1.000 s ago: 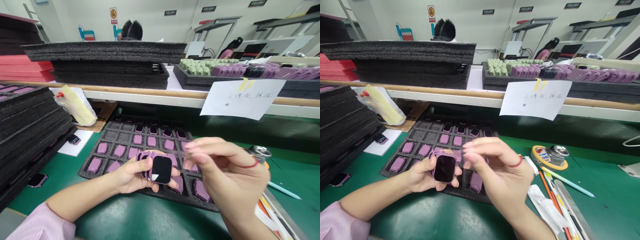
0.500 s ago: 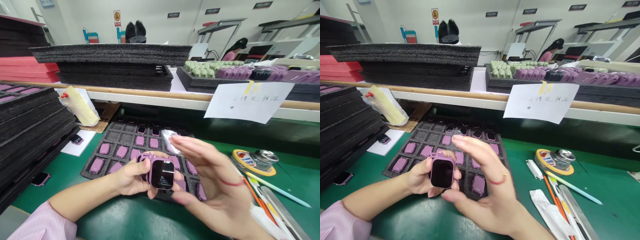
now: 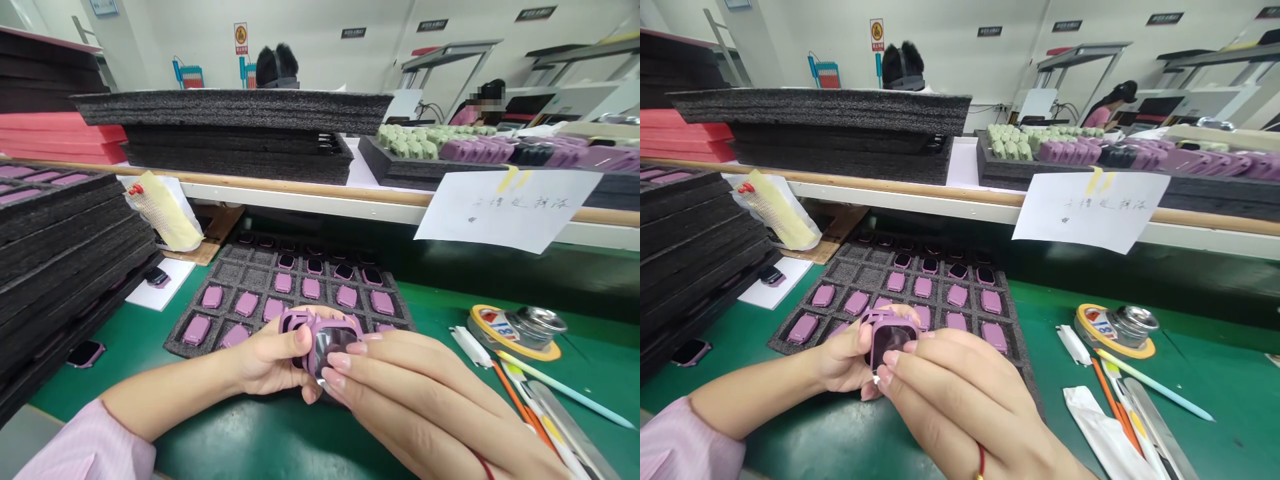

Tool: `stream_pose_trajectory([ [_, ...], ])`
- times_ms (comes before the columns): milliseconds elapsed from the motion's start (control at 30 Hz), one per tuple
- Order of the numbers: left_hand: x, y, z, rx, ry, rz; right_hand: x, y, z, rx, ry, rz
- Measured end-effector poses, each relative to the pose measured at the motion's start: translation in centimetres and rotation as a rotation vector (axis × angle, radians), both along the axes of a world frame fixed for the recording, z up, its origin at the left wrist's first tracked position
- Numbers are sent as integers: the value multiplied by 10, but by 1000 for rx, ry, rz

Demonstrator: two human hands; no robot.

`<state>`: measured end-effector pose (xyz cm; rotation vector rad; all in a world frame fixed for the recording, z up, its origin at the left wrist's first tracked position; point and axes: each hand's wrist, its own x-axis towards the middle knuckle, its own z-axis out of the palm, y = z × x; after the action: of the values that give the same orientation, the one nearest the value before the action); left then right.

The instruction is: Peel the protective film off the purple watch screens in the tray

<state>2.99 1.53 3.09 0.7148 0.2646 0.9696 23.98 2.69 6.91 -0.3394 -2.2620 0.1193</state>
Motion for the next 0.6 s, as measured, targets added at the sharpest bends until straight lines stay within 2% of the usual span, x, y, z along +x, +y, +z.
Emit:
stream_pose_trajectory([
  [100,3,-2,1,-12,39,70,-11,11,-1,117,56,-4],
  [200,8,-4,1,-6,99,111,-20,16,-3,-58,54,-8],
  [267,10,-4,0,-65,145,164,-23,19,-5,-200,68,12],
  [333,10,-4,0,-157,167,215,-23,23,-5,-257,122,41],
  [467,7,-4,5,-206,148,147,-22,31,-6,-282,231,80],
  [600,6,-6,10,-177,94,87,-23,33,-7,-249,185,80],
])
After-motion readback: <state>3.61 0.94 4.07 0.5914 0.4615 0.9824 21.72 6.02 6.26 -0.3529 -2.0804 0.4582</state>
